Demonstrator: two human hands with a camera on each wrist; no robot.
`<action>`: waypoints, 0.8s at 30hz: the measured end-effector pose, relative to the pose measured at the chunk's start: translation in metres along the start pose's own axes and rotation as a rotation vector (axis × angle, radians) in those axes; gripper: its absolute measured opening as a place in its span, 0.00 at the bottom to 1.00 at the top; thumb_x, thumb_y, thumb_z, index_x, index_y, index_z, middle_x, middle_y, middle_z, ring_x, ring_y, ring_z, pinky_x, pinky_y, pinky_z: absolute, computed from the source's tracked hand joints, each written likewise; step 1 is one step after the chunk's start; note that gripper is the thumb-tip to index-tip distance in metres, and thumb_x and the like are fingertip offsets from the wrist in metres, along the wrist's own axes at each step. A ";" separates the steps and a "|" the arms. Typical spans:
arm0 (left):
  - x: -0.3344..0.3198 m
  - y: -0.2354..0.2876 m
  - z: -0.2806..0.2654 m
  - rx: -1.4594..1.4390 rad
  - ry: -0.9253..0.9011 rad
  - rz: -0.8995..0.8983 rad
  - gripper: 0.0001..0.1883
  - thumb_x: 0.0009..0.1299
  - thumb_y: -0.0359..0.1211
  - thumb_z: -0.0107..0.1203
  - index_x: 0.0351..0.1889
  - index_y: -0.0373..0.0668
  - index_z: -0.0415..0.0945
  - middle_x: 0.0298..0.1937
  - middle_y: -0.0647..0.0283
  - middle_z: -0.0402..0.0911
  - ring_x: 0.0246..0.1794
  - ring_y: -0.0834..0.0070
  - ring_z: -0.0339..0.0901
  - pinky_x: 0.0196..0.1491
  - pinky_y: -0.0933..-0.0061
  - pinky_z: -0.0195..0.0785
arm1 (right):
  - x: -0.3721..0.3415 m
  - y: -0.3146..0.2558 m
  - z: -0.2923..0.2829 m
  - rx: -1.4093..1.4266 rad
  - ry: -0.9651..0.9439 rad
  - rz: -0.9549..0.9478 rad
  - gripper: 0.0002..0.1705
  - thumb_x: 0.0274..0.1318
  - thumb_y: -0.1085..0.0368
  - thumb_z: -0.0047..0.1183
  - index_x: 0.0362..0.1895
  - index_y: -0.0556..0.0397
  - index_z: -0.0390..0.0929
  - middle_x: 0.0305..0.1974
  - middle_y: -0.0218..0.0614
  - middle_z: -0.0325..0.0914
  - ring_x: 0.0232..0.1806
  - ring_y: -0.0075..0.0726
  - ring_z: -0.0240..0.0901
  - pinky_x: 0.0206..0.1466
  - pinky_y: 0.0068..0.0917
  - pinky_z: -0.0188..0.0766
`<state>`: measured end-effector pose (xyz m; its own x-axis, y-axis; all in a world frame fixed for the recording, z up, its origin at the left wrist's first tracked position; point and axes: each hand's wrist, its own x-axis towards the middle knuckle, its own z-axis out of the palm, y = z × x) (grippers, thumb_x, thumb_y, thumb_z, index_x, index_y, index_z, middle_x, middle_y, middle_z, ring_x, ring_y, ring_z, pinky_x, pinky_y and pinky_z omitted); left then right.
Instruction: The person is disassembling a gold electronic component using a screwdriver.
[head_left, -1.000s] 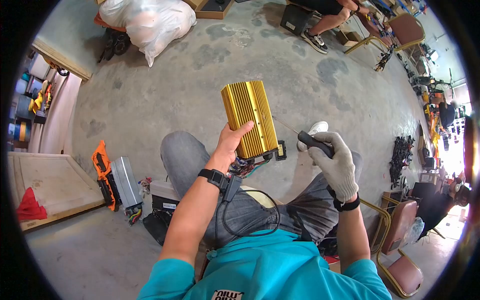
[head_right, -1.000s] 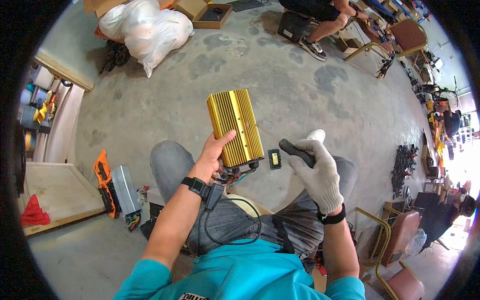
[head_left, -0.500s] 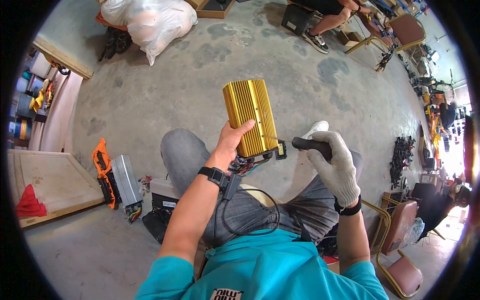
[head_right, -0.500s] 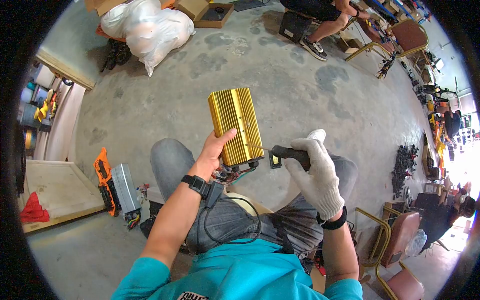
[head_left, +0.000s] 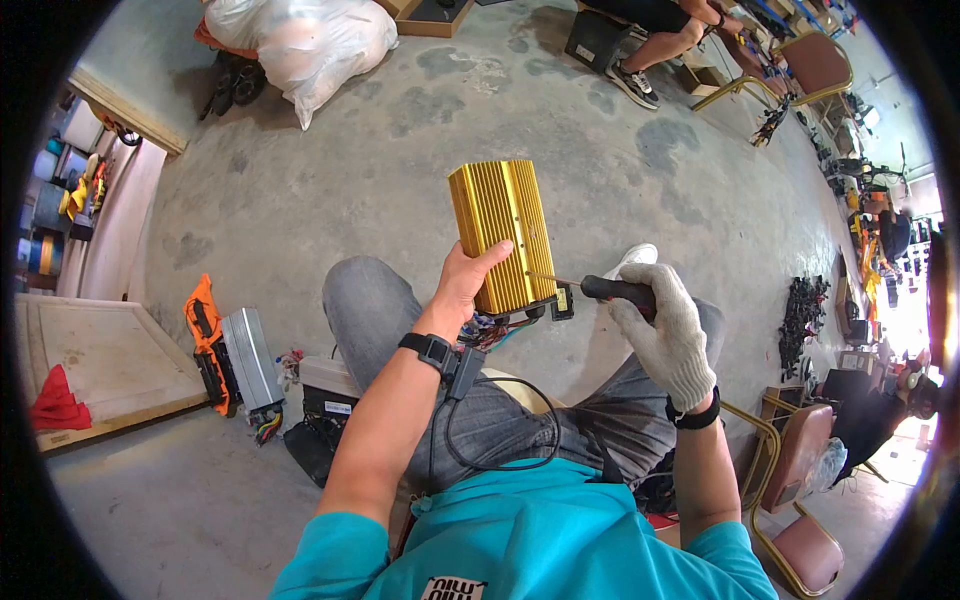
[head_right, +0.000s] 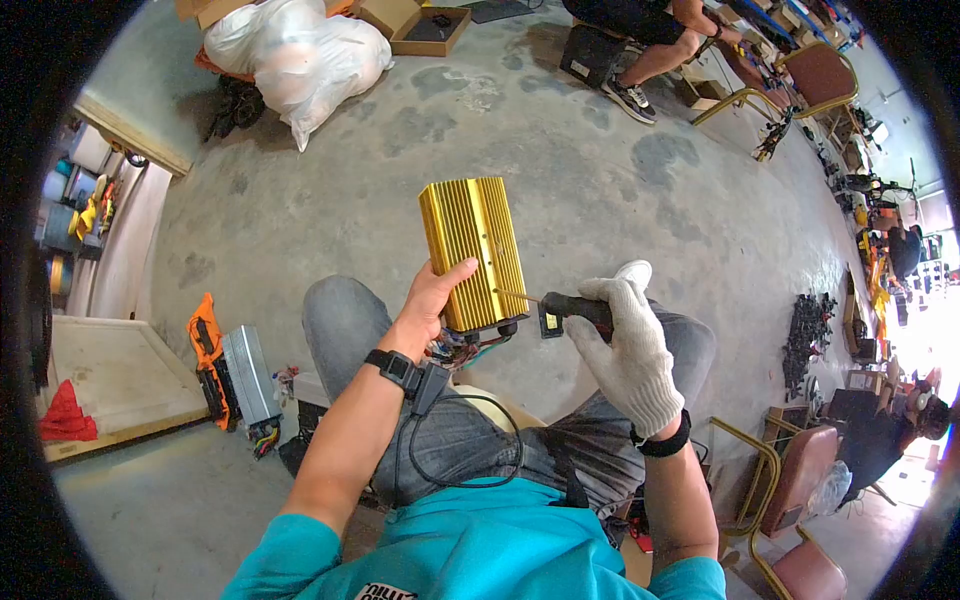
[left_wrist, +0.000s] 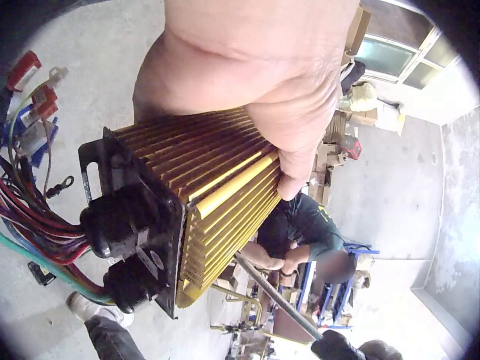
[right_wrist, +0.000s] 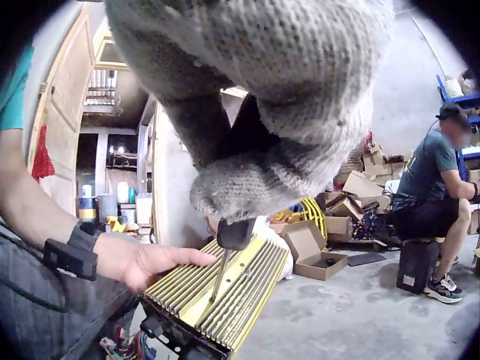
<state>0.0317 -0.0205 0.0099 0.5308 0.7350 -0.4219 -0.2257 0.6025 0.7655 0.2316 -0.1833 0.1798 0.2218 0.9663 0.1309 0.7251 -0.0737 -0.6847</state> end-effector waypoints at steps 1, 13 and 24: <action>0.000 0.000 0.000 -0.001 0.001 0.000 0.32 0.70 0.39 0.70 0.67 0.36 0.69 0.58 0.57 0.82 0.56 0.68 0.83 0.58 0.64 0.80 | -0.001 0.001 0.000 0.035 -0.013 0.048 0.20 0.57 0.73 0.66 0.53 0.59 0.75 0.42 0.44 0.76 0.42 0.40 0.79 0.47 0.32 0.75; 0.000 -0.001 0.000 -0.001 0.010 0.006 0.28 0.70 0.38 0.70 0.65 0.38 0.72 0.56 0.59 0.83 0.55 0.70 0.83 0.57 0.65 0.80 | 0.003 -0.005 0.003 0.097 -0.060 0.184 0.20 0.59 0.71 0.66 0.53 0.59 0.75 0.42 0.44 0.77 0.39 0.39 0.79 0.45 0.32 0.76; 0.001 -0.002 0.000 0.015 0.011 0.017 0.26 0.70 0.37 0.70 0.63 0.39 0.74 0.55 0.60 0.84 0.53 0.70 0.84 0.56 0.65 0.80 | 0.011 -0.012 0.004 -0.043 -0.018 -0.019 0.19 0.59 0.72 0.65 0.53 0.58 0.76 0.43 0.45 0.80 0.44 0.45 0.82 0.47 0.36 0.77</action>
<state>0.0326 -0.0203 0.0079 0.5183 0.7485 -0.4137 -0.2228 0.5852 0.7797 0.2227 -0.1706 0.1862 0.1961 0.9719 0.1300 0.7564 -0.0656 -0.6508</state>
